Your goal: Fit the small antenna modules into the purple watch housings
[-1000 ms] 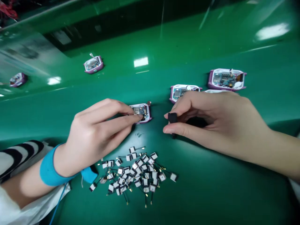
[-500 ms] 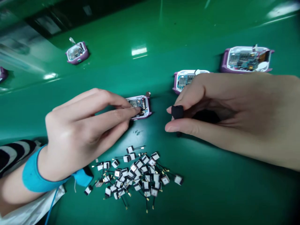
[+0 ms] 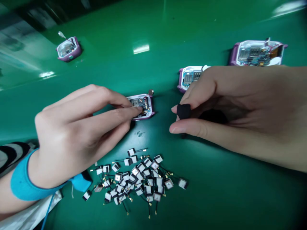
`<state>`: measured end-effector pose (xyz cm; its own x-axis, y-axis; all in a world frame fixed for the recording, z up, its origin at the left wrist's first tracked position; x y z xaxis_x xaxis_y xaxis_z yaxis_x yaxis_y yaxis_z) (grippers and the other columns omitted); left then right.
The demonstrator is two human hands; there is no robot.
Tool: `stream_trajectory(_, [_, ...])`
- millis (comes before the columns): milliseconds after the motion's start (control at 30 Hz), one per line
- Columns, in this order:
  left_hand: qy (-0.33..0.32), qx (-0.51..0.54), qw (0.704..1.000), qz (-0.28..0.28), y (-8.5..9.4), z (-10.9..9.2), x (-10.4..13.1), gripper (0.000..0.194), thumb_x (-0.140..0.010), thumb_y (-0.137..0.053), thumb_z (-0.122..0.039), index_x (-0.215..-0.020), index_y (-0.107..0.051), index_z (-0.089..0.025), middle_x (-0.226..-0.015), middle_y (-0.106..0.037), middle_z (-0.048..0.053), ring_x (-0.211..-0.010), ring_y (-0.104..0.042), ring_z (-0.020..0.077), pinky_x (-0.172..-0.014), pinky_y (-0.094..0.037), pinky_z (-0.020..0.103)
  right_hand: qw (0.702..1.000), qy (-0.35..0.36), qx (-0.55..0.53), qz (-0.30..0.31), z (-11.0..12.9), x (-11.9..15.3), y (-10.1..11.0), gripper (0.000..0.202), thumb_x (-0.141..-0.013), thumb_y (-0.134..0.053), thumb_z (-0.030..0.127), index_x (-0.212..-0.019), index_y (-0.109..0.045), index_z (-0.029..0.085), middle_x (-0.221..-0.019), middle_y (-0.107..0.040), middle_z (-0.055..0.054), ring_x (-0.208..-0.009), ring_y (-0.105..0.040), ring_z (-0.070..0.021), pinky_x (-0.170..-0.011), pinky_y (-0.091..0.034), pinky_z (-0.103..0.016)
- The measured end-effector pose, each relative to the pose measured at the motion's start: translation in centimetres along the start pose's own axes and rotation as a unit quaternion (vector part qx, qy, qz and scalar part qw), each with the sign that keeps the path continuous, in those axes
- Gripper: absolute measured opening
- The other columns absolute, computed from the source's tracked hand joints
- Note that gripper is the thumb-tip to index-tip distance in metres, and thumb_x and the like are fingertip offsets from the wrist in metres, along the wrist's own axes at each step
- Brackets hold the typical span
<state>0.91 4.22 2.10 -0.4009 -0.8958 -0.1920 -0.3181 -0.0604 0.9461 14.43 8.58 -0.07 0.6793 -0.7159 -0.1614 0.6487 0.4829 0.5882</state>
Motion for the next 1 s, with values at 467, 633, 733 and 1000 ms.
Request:
stream_trajectory(467, [-0.001, -0.012, 1.000, 0.004, -0.11, -0.05, -0.24, 0.014, -0.080, -0.055, -0.028, -0.083, -0.067, -0.021, -0.086, -0.064, 0.004, -0.079, -0.059, 0.0165, -0.065, -0.046, 0.032, 0.999, 0.034, 0.012, 0.018, -0.44, -0.16, 0.01, 0.019, -0.077, -0.056, 0.038, -0.075, -0.052, 0.021, -0.068, -0.058, 0.006, -0.053, -0.054, -0.0036, -0.047, -0.044, -0.023])
stream_trajectory(633, [0.006, -0.013, 1.000, 0.003, -0.05, -0.01, -0.12, 0.015, -0.081, -0.054, -0.030, -0.082, -0.067, -0.024, -0.086, -0.064, 0.003, -0.078, -0.059, 0.0163, -0.065, -0.046, 0.032, 0.999, 0.038, 0.012, 0.021, -0.32, 0.03, -0.07, 0.019, -0.077, -0.056, 0.039, -0.075, -0.052, 0.021, -0.067, -0.058, 0.006, -0.053, -0.053, -0.0039, -0.046, -0.043, -0.023])
stream_trajectory(733, [0.011, -0.013, 1.000, 0.009, 0.09, -0.07, -0.09, 0.014, -0.081, -0.054, -0.030, -0.082, -0.067, -0.025, -0.088, -0.064, 0.002, -0.079, -0.059, 0.0164, -0.065, -0.046, 0.032, 0.999, 0.030, 0.014, 0.020, -0.45, -0.02, -0.17, 0.019, -0.077, -0.056, 0.040, -0.075, -0.051, 0.022, -0.068, -0.059, 0.006, -0.053, -0.054, -0.0044, -0.046, -0.044, -0.023])
stream_trajectory(1000, [0.009, 0.003, 1.000, 0.003, 0.06, -0.01, -0.25, 0.015, -0.080, -0.055, -0.029, -0.082, -0.069, -0.022, -0.087, -0.065, 0.003, -0.078, -0.059, 0.0155, -0.065, -0.045, 0.030, 0.999, 0.020, 0.022, 0.017, -0.46, 0.01, -0.10, 0.019, -0.077, -0.057, 0.040, -0.073, -0.048, 0.025, -0.071, -0.061, 0.007, -0.054, -0.057, -0.0073, -0.050, -0.048, -0.025])
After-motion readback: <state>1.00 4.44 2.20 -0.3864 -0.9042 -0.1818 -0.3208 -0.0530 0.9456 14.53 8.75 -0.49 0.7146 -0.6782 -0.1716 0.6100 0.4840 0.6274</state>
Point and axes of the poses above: each hand's wrist, its own x-axis away from the middle knuckle, its own y-axis out of the back of the hand, z = x × y, the point moved 7 cm from there along -x, towards the middle knuckle
